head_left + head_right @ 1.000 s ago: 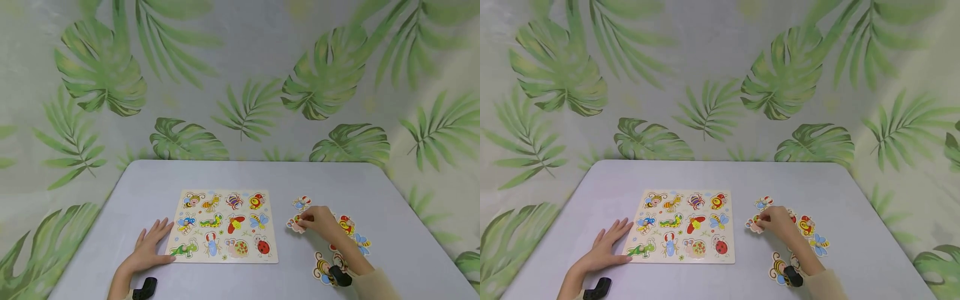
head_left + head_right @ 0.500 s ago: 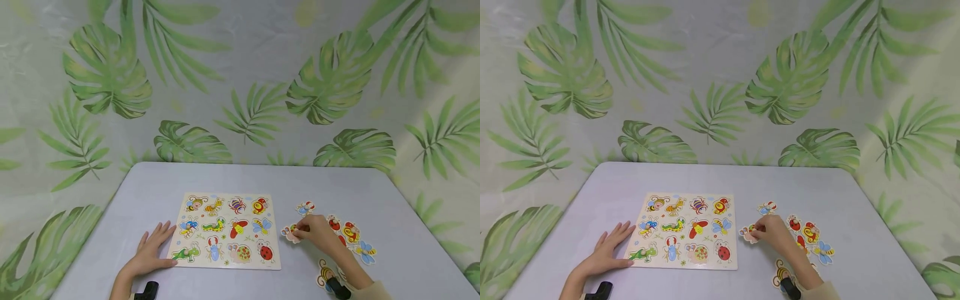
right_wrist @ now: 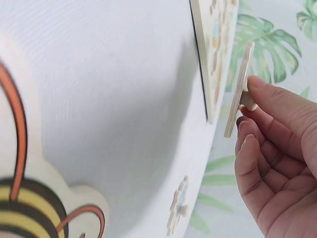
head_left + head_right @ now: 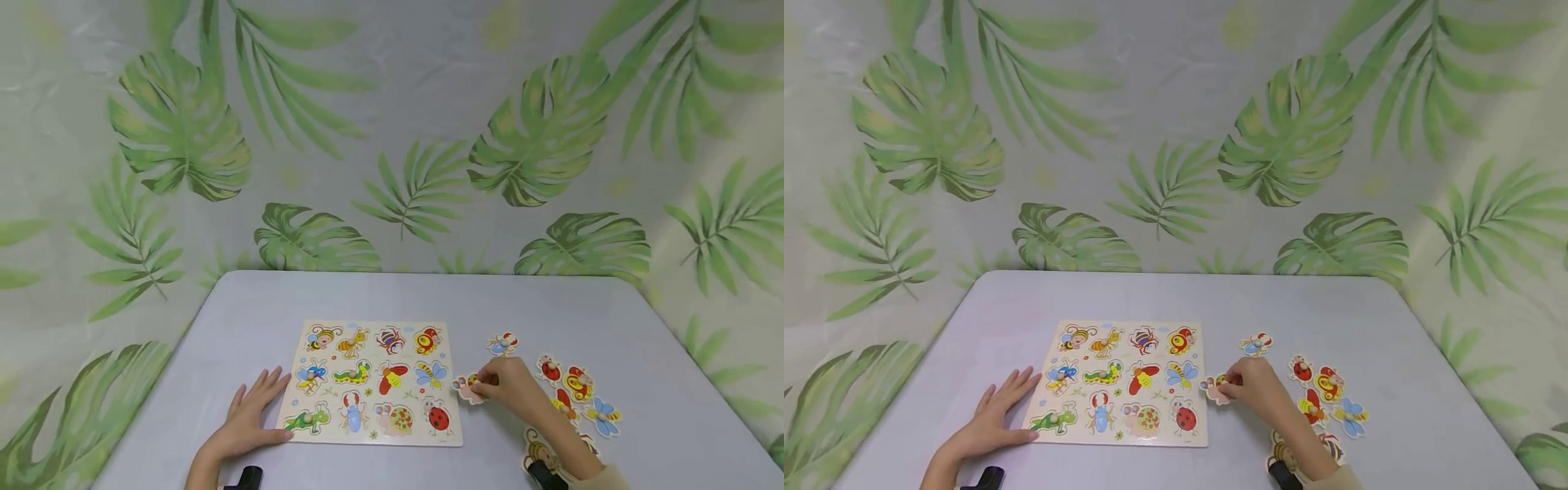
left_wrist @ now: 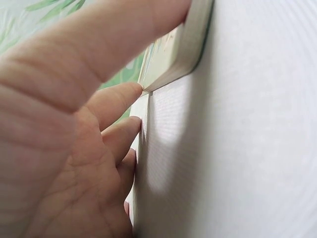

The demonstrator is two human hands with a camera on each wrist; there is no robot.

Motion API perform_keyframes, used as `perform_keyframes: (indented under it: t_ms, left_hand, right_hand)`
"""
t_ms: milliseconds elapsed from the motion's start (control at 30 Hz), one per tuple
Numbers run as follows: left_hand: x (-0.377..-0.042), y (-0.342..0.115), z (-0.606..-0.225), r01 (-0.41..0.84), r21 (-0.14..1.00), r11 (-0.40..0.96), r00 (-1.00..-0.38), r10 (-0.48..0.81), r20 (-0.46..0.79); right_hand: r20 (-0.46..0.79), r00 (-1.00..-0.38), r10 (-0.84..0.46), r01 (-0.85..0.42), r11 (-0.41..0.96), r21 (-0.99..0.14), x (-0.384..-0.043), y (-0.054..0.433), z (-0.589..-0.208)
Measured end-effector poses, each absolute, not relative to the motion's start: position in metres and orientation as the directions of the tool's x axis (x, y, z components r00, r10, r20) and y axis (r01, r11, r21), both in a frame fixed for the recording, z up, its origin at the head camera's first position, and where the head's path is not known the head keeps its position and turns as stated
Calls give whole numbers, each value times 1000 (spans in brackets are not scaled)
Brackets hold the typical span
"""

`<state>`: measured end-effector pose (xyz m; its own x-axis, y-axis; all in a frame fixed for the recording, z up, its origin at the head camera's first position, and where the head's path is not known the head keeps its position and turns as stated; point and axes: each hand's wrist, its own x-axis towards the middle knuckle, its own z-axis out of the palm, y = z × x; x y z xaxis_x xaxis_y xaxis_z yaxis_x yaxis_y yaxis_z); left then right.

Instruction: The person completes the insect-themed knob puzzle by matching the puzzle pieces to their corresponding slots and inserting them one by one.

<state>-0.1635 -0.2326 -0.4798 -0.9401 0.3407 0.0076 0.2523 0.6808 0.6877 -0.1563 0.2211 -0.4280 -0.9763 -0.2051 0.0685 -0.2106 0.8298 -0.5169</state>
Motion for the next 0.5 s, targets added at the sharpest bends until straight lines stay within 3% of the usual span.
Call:
perform_keyframes:
  t_ms: [267, 500]
  left_hand:
    - [-155, -233, -487, 209, 691, 692, -942, 331, -47]
    - [-162, -234, -481, 243, 674, 698, -942, 335, -7]
  right_hand:
    - [38, -974, -224, -207, 810, -549, -148, 213, -430]
    - [114, -965, -235, -258, 799, -543, -149, 202, -430]
